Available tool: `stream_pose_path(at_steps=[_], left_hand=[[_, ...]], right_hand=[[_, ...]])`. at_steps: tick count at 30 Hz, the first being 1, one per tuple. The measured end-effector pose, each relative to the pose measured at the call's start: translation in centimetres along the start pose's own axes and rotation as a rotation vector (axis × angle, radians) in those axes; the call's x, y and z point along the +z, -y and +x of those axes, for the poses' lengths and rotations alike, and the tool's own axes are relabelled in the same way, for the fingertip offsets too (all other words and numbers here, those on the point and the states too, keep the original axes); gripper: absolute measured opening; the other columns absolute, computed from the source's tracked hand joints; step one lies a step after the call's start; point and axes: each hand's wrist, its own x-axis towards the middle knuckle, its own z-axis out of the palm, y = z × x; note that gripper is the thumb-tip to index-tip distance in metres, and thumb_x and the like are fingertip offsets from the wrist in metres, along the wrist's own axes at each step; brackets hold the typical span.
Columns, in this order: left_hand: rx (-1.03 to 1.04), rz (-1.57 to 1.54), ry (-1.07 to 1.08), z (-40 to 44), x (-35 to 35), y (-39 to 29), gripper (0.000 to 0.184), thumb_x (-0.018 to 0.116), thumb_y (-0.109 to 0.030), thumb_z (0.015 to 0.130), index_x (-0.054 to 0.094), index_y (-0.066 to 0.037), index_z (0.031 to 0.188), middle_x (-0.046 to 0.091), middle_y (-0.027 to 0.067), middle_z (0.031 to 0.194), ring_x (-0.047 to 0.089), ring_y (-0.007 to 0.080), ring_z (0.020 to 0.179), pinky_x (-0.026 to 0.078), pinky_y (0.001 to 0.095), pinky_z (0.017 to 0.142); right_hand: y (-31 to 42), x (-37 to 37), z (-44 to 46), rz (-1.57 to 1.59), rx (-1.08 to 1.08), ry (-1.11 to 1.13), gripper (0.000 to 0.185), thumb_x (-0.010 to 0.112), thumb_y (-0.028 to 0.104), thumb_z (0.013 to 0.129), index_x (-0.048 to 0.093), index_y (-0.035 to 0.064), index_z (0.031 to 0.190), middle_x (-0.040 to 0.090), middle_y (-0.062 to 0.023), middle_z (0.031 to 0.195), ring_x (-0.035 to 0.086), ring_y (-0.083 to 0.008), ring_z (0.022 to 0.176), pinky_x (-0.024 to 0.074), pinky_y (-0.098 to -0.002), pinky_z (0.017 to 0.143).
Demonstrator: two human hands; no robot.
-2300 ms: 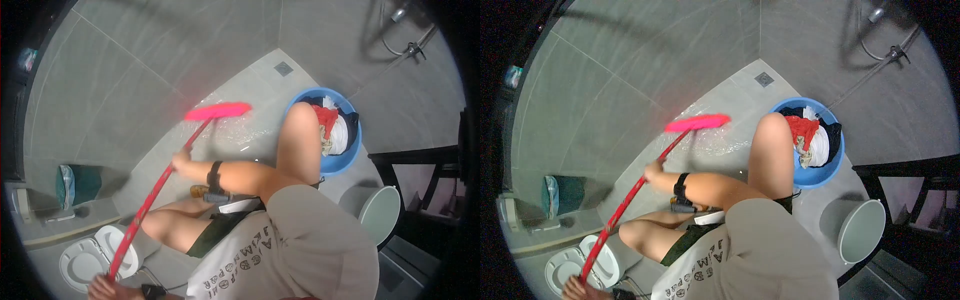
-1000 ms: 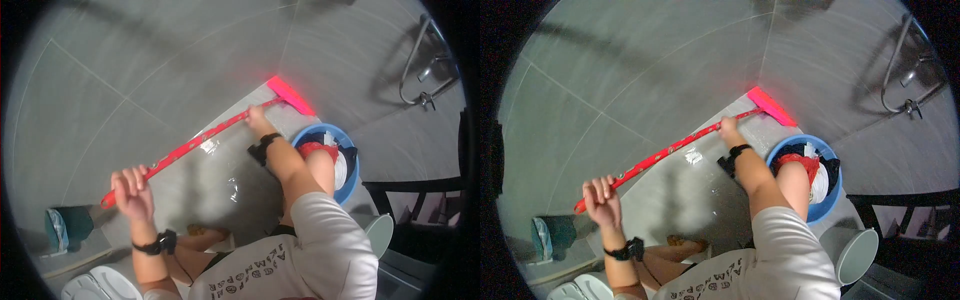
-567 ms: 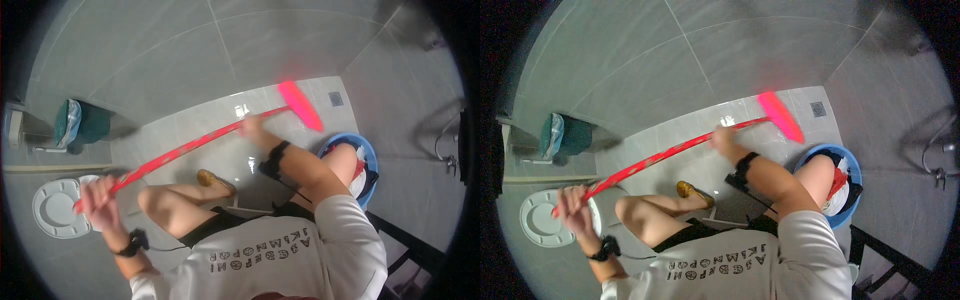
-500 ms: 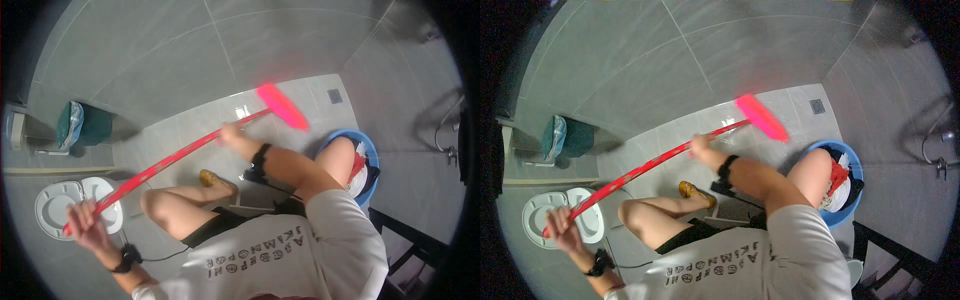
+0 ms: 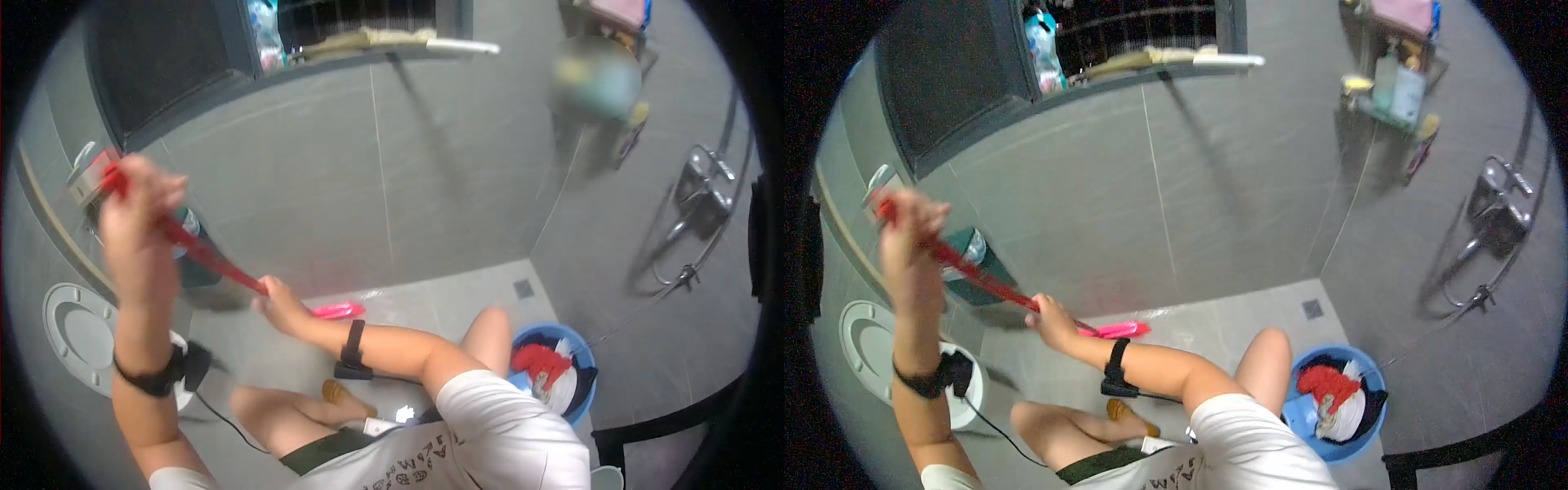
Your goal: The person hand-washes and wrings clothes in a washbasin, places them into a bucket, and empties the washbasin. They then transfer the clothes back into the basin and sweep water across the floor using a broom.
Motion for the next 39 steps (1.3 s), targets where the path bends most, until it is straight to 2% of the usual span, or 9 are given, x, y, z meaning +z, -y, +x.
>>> stream_pose_path(at_steps=[4, 16, 21, 23, 24, 26, 29, 34, 39], left_hand=[[-0.074, 0.033, 0.009, 1.5, 6.0, 0.0, 0.056, 0.057, -0.038, 0.08, 0.041, -0.007, 0.124, 0.045, 0.0114, 0.118, 0.045, 0.0222, 0.108, 0.034, 0.0366, 0.092], [-0.439, -0.352, 0.091, -4.2, 11.8, 4.1, 0.045, 0.058, -0.014, 0.076, 0.045, -0.007, 0.119, 0.045, 0.0078, 0.11, 0.049, 0.0185, 0.097, 0.041, 0.028, 0.082], [-0.777, -0.684, 0.063, -6.3, 18.3, 13.1, 0.037, 0.054, -0.007, 0.076, 0.047, -0.005, 0.113, 0.046, 0.0065, 0.101, 0.054, 0.0175, 0.084, 0.045, 0.0312, 0.072], [-0.885, -0.743, 0.035, -7.3, 20.6, 16.1, 0.033, 0.051, -0.005, 0.078, 0.047, -0.005, 0.111, 0.047, 0.0062, 0.1, 0.053, 0.0165, 0.082, 0.045, 0.031, 0.07], [-0.9, -0.754, 0.047, -7.9, 21.5, 17.8, 0.032, 0.05, -0.004, 0.078, 0.047, -0.006, 0.11, 0.047, 0.0062, 0.1, 0.053, 0.0161, 0.081, 0.045, 0.0305, 0.069], [-0.91, -0.793, 0.026, -9.7, 23.2, 21.4, 0.03, 0.049, -0.004, 0.079, 0.048, -0.006, 0.109, 0.047, 0.0061, 0.099, 0.053, 0.0157, 0.08, 0.046, 0.03, 0.068], [-1.073, -0.79, 0.035, -11.2, 25.2, 27.4, 0.029, 0.048, -0.003, 0.079, 0.048, -0.006, 0.108, 0.048, 0.0057, 0.097, 0.053, 0.0151, 0.08, 0.045, 0.0289, 0.068], [-1.082, -0.611, 0.02, -15.6, 28.3, 34.6, 0.027, 0.049, -0.002, 0.079, 0.049, -0.007, 0.106, 0.05, 0.0051, 0.098, 0.053, 0.0131, 0.08, 0.045, 0.0274, 0.069], [-0.983, -0.507, 0.208, -15.8, 29.2, 34.1, 0.029, 0.049, 0.0, 0.078, 0.05, -0.008, 0.106, 0.051, 0.0047, 0.103, 0.053, 0.0139, 0.087, 0.044, 0.0291, 0.074]], right_hand=[[1.5, -9.1, 2.7, 0.013, 0.266, -0.171, 0.017, 0.054, 0.018, 0.082, 0.05, 0.0032, 0.089, 0.058, -0.0173, 0.078, 0.057, -0.035, 0.076, 0.0429, -0.0423, 0.066], [-0.8, -49.2, -5.3, 0.187, 0.381, -0.912, 0.011, 0.05, 0.014, 0.085, 0.046, 0.0049, 0.09, 0.055, -0.0067, 0.07, 0.053, -0.0146, 0.051, 0.0491, -0.0291, 0.044], [-10.6, -62.3, -13.6, -0.502, 0.742, -1.017, 0.039, 0.049, 0.032, 0.085, 0.051, 0.0004, 0.108, 0.059, -0.0161, 0.09, 0.059, -0.0259, 0.08, 0.0505, -0.0443, 0.068], [-12.6, -69.4, -14.3, -1.306, 1.371, -0.236, 0.07, 0.046, 0.046, 0.082, 0.036, -0.0088, 0.125, 0.043, -0.0275, 0.124, 0.039, -0.0306, 0.121, 0.0352, -0.0397, 0.095], [-12.9, -69.8, -14.4, -1.2, 1.316, -1.027, 0.077, 0.051, 0.045, 0.079, 0.03, -0.0114, 0.126, 0.041, -0.029, 0.124, 0.04, -0.0335, 0.119, 0.0363, -0.0404, 0.094], [-11.0, -74.6, -11.7, -0.963, 0.939, -1.328, 0.078, 0.056, 0.036, 0.079, 0.022, -0.0122, 0.129, 0.035, -0.0275, 0.129, 0.039, -0.0363, 0.117, 0.0276, -0.0439, 0.099], [11.8, -58.3, 0.7, -0.548, 0.172, -0.553, 0.043, 0.05, 0.028, 0.087, 0.043, 0.0065, 0.124, 0.054, -0.0023, 0.103, 0.047, -0.0069, 0.08, 0.0379, -0.0221, 0.066], [14.7, -46.4, 8.3, -1.286, -0.398, -0.392, 0.054, 0.056, 0.022, 0.082, 0.034, 0.0087, 0.129, 0.041, -0.0151, 0.125, 0.041, -0.0265, 0.115, 0.0337, -0.0336, 0.095], [9.8, -45.3, 5.9, -1.286, -0.171, -0.313, 0.062, 0.059, 0.011, 0.076, 0.03, 0.0081, 0.131, 0.029, -0.0191, 0.133, 0.028, -0.0337, 0.125, 0.0256, -0.0386, 0.102]])
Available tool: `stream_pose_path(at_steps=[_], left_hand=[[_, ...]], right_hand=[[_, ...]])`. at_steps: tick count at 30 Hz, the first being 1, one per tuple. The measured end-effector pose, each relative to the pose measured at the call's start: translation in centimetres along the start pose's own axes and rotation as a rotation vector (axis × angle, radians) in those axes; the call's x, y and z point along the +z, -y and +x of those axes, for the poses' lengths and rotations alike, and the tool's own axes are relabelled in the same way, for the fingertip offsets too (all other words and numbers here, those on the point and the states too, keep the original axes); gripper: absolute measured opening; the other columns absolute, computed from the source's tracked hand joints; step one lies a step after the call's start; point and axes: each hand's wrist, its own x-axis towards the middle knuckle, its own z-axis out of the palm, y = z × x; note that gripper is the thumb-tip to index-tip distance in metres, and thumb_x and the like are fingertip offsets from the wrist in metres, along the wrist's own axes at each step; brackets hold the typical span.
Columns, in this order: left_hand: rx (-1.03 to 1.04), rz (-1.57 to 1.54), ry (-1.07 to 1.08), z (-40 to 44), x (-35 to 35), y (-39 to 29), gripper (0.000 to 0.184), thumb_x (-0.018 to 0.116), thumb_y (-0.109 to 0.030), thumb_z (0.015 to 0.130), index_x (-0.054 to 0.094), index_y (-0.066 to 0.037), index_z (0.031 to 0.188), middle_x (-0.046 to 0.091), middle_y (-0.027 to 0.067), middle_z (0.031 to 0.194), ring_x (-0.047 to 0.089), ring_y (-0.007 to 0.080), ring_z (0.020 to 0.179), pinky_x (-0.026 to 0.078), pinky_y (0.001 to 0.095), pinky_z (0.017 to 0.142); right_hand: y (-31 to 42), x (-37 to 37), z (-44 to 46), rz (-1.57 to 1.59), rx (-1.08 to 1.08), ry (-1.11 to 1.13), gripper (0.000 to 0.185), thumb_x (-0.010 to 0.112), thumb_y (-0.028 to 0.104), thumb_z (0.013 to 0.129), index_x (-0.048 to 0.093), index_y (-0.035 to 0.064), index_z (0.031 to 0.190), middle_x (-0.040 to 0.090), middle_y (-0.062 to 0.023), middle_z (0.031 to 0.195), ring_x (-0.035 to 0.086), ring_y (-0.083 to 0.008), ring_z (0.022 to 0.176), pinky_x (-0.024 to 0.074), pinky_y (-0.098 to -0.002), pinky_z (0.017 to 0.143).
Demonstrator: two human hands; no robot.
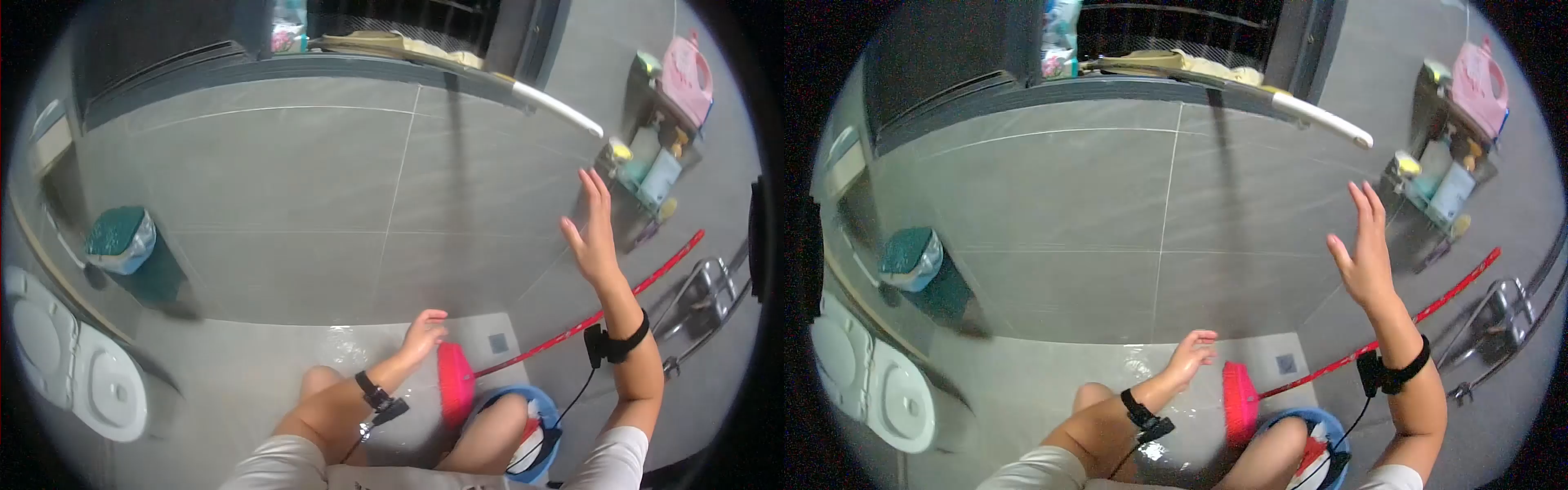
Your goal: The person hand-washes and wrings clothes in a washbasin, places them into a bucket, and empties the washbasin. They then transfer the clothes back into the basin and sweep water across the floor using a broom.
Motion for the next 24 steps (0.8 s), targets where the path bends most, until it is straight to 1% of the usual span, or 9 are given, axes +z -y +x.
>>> stream_pose_path(at_steps=[5, 7, 8, 12, 13, 16, 19, 21, 24], left_hand=[[-0.027, -0.235, 0.048, 0.1, -0.2, 0.3, 0.027, 0.05, -0.012, 0.08, 0.049, -0.008, 0.107, 0.053, 0.0017, 0.097, 0.051, 0.0119, 0.079, 0.042, 0.0264, 0.069], [-0.123, -0.498, 0.028, -0.1, 0.5, 0.0, 0.021, 0.05, -0.01, 0.08, 0.049, -0.006, 0.101, 0.051, 0.0016, 0.089, 0.049, 0.0118, 0.074, 0.043, 0.025, 0.067], [0.006, -0.389, 0.183, -0.2, 0.1, 0.4, 0.021, 0.05, -0.008, 0.08, 0.048, -0.005, 0.1, 0.051, 0.003, 0.09, 0.05, 0.0125, 0.075, 0.044, 0.0262, 0.068], [-0.194, -0.3, 0.173, -2.6, 3.5, -0.5, 0.033, 0.053, -0.007, 0.08, 0.047, 0.0, 0.111, 0.05, 0.0099, 0.103, 0.053, 0.0193, 0.087, 0.044, 0.0294, 0.075], [-0.194, -0.253, 0.212, -3.4, 3.9, -0.2, 0.034, 0.053, -0.008, 0.08, 0.047, 0.0, 0.113, 0.05, 0.0105, 0.106, 0.052, 0.0198, 0.088, 0.044, 0.0297, 0.077], [-0.333, -0.212, 0.228, -4.9, 4.7, 0.6, 0.036, 0.053, -0.008, 0.081, 0.047, 0.0, 0.115, 0.048, 0.0115, 0.111, 0.052, 0.02, 0.092, 0.043, 0.03, 0.081], [-0.413, -0.216, 0.219, -5.6, 4.4, 0.5, 0.037, 0.052, -0.008, 0.082, 0.046, -0.001, 0.118, 0.046, 0.012, 0.113, 0.051, 0.0198, 0.093, 0.041, 0.0304, 0.083], [-0.398, -0.212, 0.23, -5.8, 4.2, 0.3, 0.037, 0.051, -0.008, 0.082, 0.046, -0.002, 0.118, 0.046, 0.0116, 0.113, 0.051, 0.0195, 0.093, 0.041, 0.0302, 0.082], [-0.361, -0.214, 0.214, -5.0, 4.0, 0.4, 0.036, 0.051, -0.009, 0.082, 0.046, -0.002, 0.117, 0.047, 0.0106, 0.112, 0.051, 0.019, 0.092, 0.042, 0.0299, 0.08]], right_hand=[[-4.1, -1.0, -14.1, 0.026, 0.369, 0.34, 0.051, 0.059, 0.011, 0.076, 0.041, 0.0053, 0.123, 0.043, -0.0181, 0.125, 0.044, -0.0323, 0.113, 0.0344, -0.0377, 0.095], [-4.0, -3.9, -23.1, 0.041, 0.606, 0.712, 0.045, 0.059, 0.015, 0.077, 0.046, 0.0036, 0.119, 0.05, -0.0189, 0.117, 0.049, -0.0326, 0.107, 0.0371, -0.0375, 0.092], [-2.8, -5.9, -26.9, 0.077, 0.785, 0.946, 0.047, 0.059, 0.023, 0.078, 0.046, 0.0035, 0.119, 0.051, -0.019, 0.117, 0.049, -0.0329, 0.107, 0.0369, -0.0377, 0.093], [3.8, -16.8, -43.0, 0.126, 1.325, 1.617, 0.064, 0.056, 0.048, 0.077, 0.046, 0.0042, 0.122, 0.049, -0.018, 0.12, 0.047, -0.0328, 0.111, 0.0355, -0.0392, 0.094], [4.9, -20.5, -49.5, 0.192, 1.206, 1.819, 0.074, 0.054, 0.059, 0.073, 0.044, 0.0062, 0.125, 0.047, -0.0161, 0.124, 0.045, -0.0327, 0.113, 0.034, -0.0407, 0.095], [12.4, -30.9, -56.2, -0.046, 1.346, 2.101, 0.047, 0.055, 0.046, 0.077, 0.064, 0.0047, 0.099, 0.06, -0.0162, 0.104, 0.056, -0.0314, 0.098, 0.042, -0.0393, 0.084], [18.9, -47.5, -64.4, -0.065, 1.354, 2.032, 0.048, 0.054, 0.047, 0.076, 0.062, 0.0084, 0.104, 0.059, -0.0139, 0.108, 0.054, -0.0303, 0.101, 0.0417, -0.0427, 0.086], [19.6, -47.3, -54.6, -0.469, 1.706, 2.346, 0.051, 0.053, 0.049, 0.076, 0.06, 0.0104, 0.109, 0.056, -0.0121, 0.114, 0.05, -0.0287, 0.109, 0.0385, -0.0431, 0.091], [16.1, -52.6, -43.9, -0.691, 1.597, 2.205, 0.053, 0.059, 0.046, 0.072, 0.056, 0.015, 0.115, 0.052, -0.0093, 0.121, 0.046, -0.0262, 0.114, 0.0349, -0.0403, 0.098]])
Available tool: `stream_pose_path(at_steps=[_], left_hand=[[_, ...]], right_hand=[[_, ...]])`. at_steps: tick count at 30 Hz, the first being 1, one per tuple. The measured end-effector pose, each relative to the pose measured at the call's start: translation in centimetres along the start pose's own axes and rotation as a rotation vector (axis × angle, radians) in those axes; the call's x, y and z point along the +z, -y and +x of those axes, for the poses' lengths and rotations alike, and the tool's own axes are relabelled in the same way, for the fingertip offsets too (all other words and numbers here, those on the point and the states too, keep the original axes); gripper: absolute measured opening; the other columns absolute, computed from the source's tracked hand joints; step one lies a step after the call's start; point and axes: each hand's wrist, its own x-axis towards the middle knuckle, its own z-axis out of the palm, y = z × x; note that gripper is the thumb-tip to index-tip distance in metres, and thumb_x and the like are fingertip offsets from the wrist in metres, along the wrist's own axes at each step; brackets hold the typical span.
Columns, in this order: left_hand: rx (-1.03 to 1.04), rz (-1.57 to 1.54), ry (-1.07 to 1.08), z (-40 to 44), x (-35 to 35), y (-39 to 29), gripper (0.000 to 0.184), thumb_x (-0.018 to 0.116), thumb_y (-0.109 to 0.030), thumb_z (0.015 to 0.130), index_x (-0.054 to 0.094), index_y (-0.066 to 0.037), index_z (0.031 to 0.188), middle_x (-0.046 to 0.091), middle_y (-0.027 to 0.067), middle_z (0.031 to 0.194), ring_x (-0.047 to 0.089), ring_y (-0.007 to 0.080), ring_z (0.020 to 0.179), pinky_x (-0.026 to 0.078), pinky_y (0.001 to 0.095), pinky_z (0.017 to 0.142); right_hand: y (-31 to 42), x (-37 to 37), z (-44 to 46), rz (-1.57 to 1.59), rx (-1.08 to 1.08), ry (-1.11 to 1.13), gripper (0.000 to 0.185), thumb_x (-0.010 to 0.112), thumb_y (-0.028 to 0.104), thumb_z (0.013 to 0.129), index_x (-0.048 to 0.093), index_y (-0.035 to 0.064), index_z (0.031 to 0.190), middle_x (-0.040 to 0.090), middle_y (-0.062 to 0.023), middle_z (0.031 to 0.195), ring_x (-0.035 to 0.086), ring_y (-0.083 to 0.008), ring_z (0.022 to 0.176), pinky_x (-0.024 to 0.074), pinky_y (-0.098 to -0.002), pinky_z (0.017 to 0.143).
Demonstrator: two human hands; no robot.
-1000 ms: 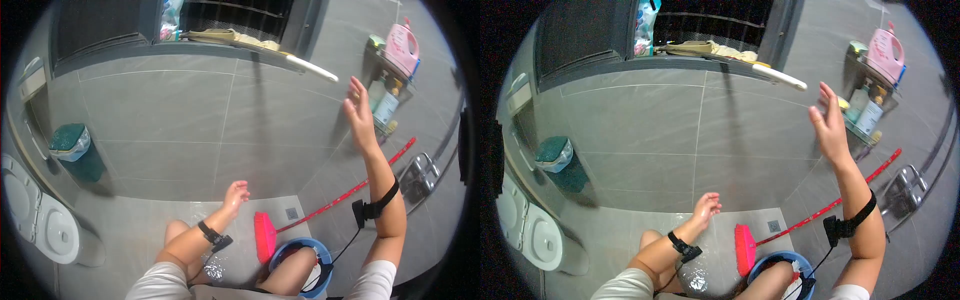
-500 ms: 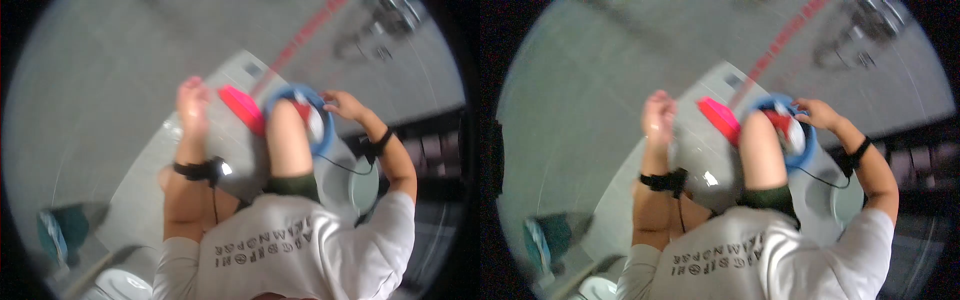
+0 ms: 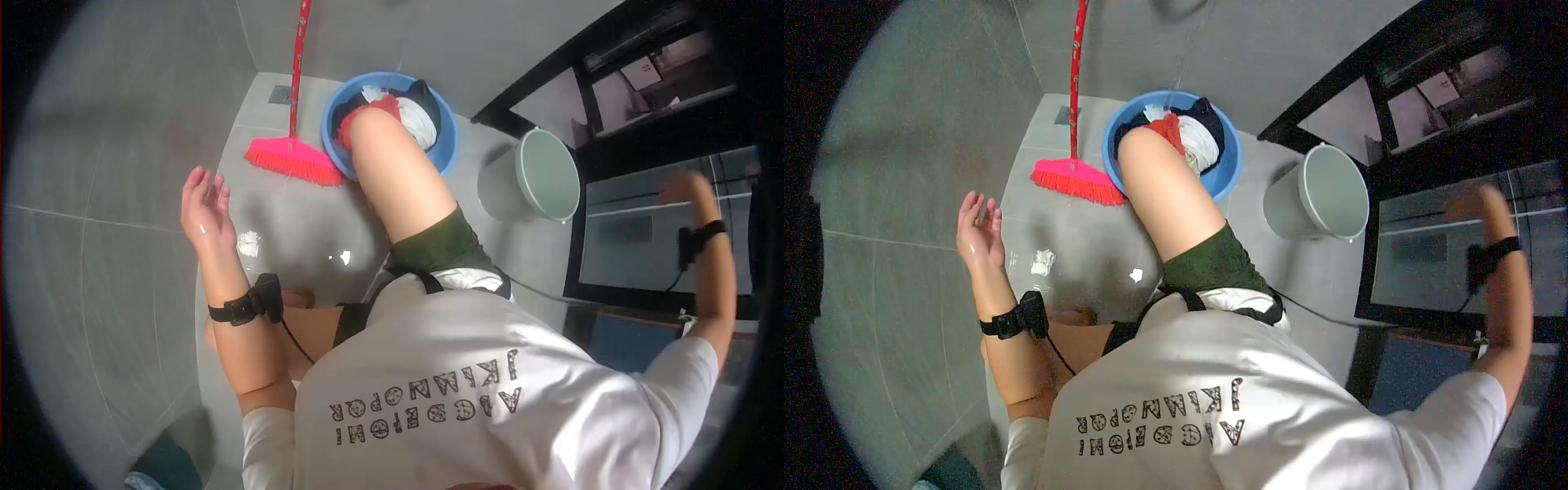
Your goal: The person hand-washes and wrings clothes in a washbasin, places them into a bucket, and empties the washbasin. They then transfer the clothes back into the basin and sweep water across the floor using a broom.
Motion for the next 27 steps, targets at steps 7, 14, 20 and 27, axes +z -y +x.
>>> stream_pose_path(at_steps=[7, 14, 20, 27], left_hand=[[0.072, 0.04, -0.058, 1.7, -0.7, 1.0, 0.026, 0.049, -0.007, 0.081, 0.051, -0.005, 0.108, 0.051, 0.0074, 0.102, 0.052, 0.017, 0.086, 0.043, 0.0283, 0.07], [0.101, -0.037, -0.096, 1.6, -1.2, -0.5, 0.026, 0.051, -0.006, 0.081, 0.052, -0.005, 0.107, 0.054, 0.0058, 0.097, 0.053, 0.016, 0.081, 0.044, 0.0257, 0.067], [0.045, 0.057, -0.076, 1.8, -1.8, 0.1, 0.035, 0.052, -0.009, 0.081, 0.048, -0.002, 0.115, 0.049, 0.0093, 0.109, 0.053, 0.0197, 0.09, 0.046, 0.0307, 0.078], [0.01, 0.217, -0.08, 2.3, -6.1, 1.5, 0.038, 0.052, -0.008, 0.082, 0.044, -0.001, 0.119, 0.046, 0.0099, 0.112, 0.051, 0.02, 0.091, 0.043, 0.0316, 0.078]], right_hand=[[3.2, -28.3, -23.8, 0.077, 0.287, -0.97, 0.049, 0.053, 0.038, 0.084, 0.043, 0.0189, 0.129, 0.036, -0.0111, 0.135, 0.031, -0.0171, 0.127, 0.0233, -0.0346, 0.106], [18.1, -30.2, -11.6, 0.589, -0.952, -0.757, 0.046, 0.056, 0.038, 0.082, 0.056, 0.0006, 0.108, 0.059, -0.0183, 0.105, 0.055, -0.027, 0.099, 0.041, -0.0363, 0.088], [28.9, -10.7, 5.7, 0.384, -0.873, 0.013, 0.075, 0.057, 0.055, 0.072, 0.043, 0.0048, 0.126, 0.049, -0.0214, 0.121, 0.045, -0.0331, 0.114, 0.0338, -0.041, 0.095], [40.9, 8.5, 20.1, 1.036, -0.836, 0.044, 0.068, 0.065, 0.034, 0.071, 0.04, 0.0053, 0.127, 0.049, -0.0208, 0.12, 0.047, -0.033, 0.111, 0.0368, -0.0353, 0.093]])
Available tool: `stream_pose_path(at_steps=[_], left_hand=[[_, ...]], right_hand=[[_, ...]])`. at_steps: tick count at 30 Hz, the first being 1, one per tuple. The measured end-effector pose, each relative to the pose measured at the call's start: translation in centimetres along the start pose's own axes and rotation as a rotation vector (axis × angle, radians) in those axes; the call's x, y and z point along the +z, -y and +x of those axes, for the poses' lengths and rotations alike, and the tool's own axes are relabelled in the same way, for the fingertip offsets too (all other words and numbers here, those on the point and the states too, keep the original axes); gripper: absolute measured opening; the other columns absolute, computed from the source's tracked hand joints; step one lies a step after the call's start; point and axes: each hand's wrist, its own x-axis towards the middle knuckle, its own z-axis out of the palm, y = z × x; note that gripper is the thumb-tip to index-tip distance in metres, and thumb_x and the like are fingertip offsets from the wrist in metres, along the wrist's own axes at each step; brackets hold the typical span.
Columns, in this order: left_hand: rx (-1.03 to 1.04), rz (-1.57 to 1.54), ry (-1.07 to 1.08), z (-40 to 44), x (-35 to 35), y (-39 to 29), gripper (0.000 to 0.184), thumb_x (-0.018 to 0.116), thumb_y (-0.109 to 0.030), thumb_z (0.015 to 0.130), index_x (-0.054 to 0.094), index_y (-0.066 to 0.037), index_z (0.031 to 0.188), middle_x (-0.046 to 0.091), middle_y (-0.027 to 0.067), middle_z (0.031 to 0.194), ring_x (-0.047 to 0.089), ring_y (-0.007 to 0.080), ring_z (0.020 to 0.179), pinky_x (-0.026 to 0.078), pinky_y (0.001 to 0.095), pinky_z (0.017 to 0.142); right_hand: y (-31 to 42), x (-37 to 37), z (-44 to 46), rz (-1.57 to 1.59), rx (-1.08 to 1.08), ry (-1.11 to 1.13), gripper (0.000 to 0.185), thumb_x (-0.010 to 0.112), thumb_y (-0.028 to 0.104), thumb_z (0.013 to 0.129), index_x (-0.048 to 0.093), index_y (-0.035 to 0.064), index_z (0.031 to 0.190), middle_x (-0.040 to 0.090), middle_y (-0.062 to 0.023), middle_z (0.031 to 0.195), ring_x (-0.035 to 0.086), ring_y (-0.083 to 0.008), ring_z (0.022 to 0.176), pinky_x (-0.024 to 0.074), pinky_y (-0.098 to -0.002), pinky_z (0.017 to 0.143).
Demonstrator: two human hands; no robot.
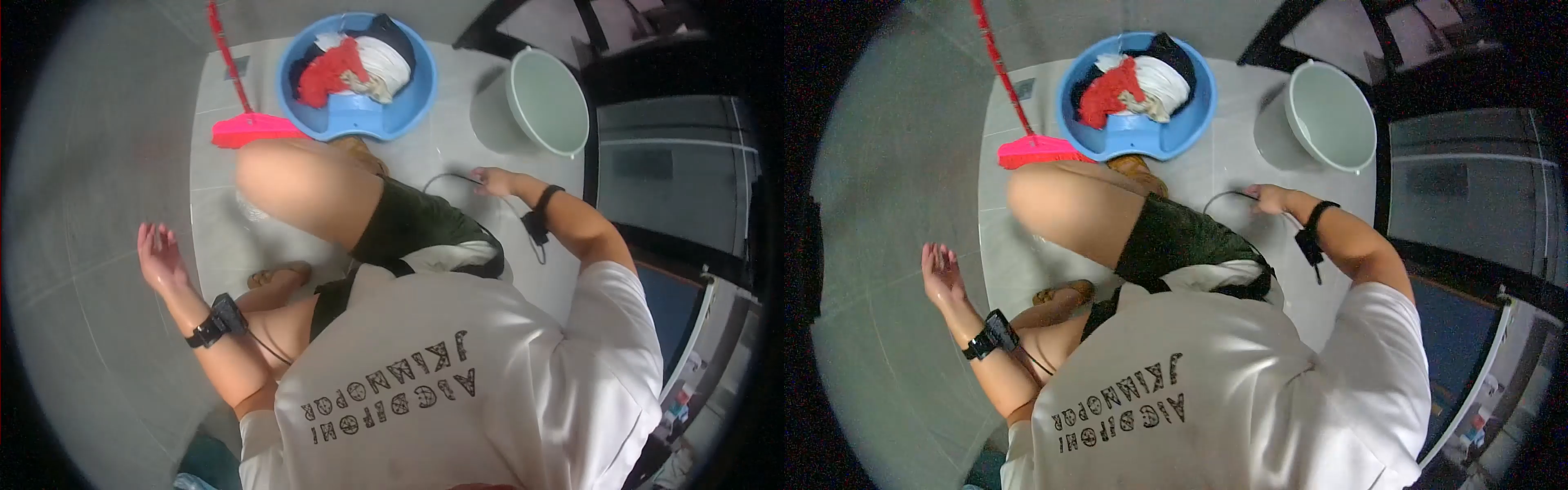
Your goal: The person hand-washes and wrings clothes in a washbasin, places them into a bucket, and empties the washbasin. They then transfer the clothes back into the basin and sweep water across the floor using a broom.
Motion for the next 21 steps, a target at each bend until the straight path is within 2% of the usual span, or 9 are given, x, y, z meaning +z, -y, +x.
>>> stream_pose_path(at_steps=[4, 6, 9, 10, 12, 16, 18, 19, 21], left_hand=[[-0.025, 0.12, -0.162, 0.1, -3.7, 2.8, 0.037, 0.049, -0.009, 0.084, 0.044, -0.001, 0.12, 0.046, 0.0096, 0.111, 0.051, 0.0201, 0.088, 0.044, 0.0323, 0.077], [0.005, 0.178, -0.367, -0.4, -5.0, 3.6, 0.034, 0.046, -0.01, 0.086, 0.045, -0.002, 0.118, 0.046, 0.0097, 0.11, 0.051, 0.0212, 0.087, 0.044, 0.0334, 0.077], [0.063, 0.244, -0.472, -0.5, -7.1, 4.0, 0.03, 0.045, -0.01, 0.086, 0.047, -0.002, 0.115, 0.046, 0.0096, 0.109, 0.051, 0.0221, 0.085, 0.045, 0.0341, 0.075], [0.066, 0.265, -0.468, -1.0, -7.2, 3.6, 0.03, 0.045, -0.01, 0.086, 0.047, -0.002, 0.115, 0.046, 0.0096, 0.109, 0.051, 0.0221, 0.085, 0.045, 0.0341, 0.075], [0.124, 0.246, -0.46, -1.7, -6.2, 3.0, 0.026, 0.044, -0.008, 0.086, 0.05, -0.002, 0.11, 0.048, 0.0098, 0.108, 0.051, 0.0219, 0.085, 0.045, 0.0332, 0.075], [0.273, 0.47, -0.405, -4.8, 1.2, 2.8, 0.021, 0.045, -0.005, 0.085, 0.051, -0.003, 0.105, 0.051, 0.0092, 0.103, 0.051, 0.0213, 0.084, 0.044, 0.032, 0.073], [0.293, 0.572, -0.249, -4.3, 2.7, 3.0, 0.016, 0.048, -0.005, 0.085, 0.052, -0.003, 0.101, 0.055, 0.0102, 0.099, 0.054, 0.0215, 0.085, 0.046, 0.0317, 0.071], [0.287, 0.606, -0.228, -4.2, 4.0, 2.8, 0.016, 0.048, -0.005, 0.085, 0.052, -0.003, 0.101, 0.055, 0.0102, 0.099, 0.054, 0.0215, 0.085, 0.046, 0.0317, 0.071], [0.255, 0.571, -0.079, -3.5, 7.1, 3.5, 0.015, 0.047, -0.003, 0.085, 0.052, -0.004, 0.1, 0.055, 0.0095, 0.099, 0.054, 0.0212, 0.086, 0.045, 0.0323, 0.074]], right_hand=[[-4.2, 7.6, 3.5, -0.133, -0.114, 0.036, 0.068, 0.064, 0.028, 0.072, 0.035, 0.0085, 0.131, 0.05, -0.02, 0.119, 0.046, -0.0331, 0.111, 0.0367, -0.0372, 0.094], [-5.4, 10.1, 4.4, -0.247, -0.193, 0.043, 0.067, 0.063, 0.026, 0.072, 0.034, 0.0111, 0.131, 0.052, -0.0199, 0.116, 0.047, -0.0333, 0.111, 0.0376, -0.0392, 0.092], [-5.3, 10.3, 5.7, -0.096, -0.09, 0.024, 0.058, 0.062, 0.023, 0.073, 0.04, 0.0105, 0.125, 0.053, -0.0203, 0.113, 0.048, -0.0341, 0.108, 0.039, -0.0414, 0.09], [-6.2, 11.2, 7.0, -0.078, -0.094, 0.034, 0.058, 0.062, 0.023, 0.073, 0.04, 0.0105, 0.125, 0.053, -0.0203, 0.113, 0.048, -0.0341, 0.108, 0.039, -0.0414, 0.09], [-9.0, 13.4, 10.1, 0.035, 0.022, -0.008, 0.045, 0.058, 0.017, 0.073, 0.05, 0.0115, 0.118, 0.053, -0.0193, 0.113, 0.049, -0.0333, 0.106, 0.0392, -0.0399, 0.091], [-10.8, 13.6, 11.5, 0.048, -0.025, 0.003, 0.045, 0.055, 0.013, 0.073, 0.049, 0.0101, 0.118, 0.053, -0.02, 0.113, 0.05, -0.0335, 0.105, 0.0392, -0.0399, 0.09], [-13.0, 15.5, 13.1, 0.015, 0.006, -0.139, 0.045, 0.052, 0.009, 0.072, 0.05, 0.0065, 0.117, 0.053, -0.019, 0.113, 0.05, -0.0336, 0.105, 0.0381, -0.0398, 0.092], [-12.7, 16.0, 12.6, 0.05, 0.016, -0.122, 0.045, 0.052, 0.009, 0.072, 0.05, 0.0065, 0.117, 0.053, -0.019, 0.113, 0.05, -0.0336, 0.105, 0.0381, -0.0398, 0.092], [-11.8, 13.8, 12.4, 0.064, 0.121, -0.287, 0.046, 0.049, 0.005, 0.073, 0.047, 0.0036, 0.119, 0.052, -0.0187, 0.115, 0.05, -0.0341, 0.106, 0.0373, -0.0402, 0.093]])
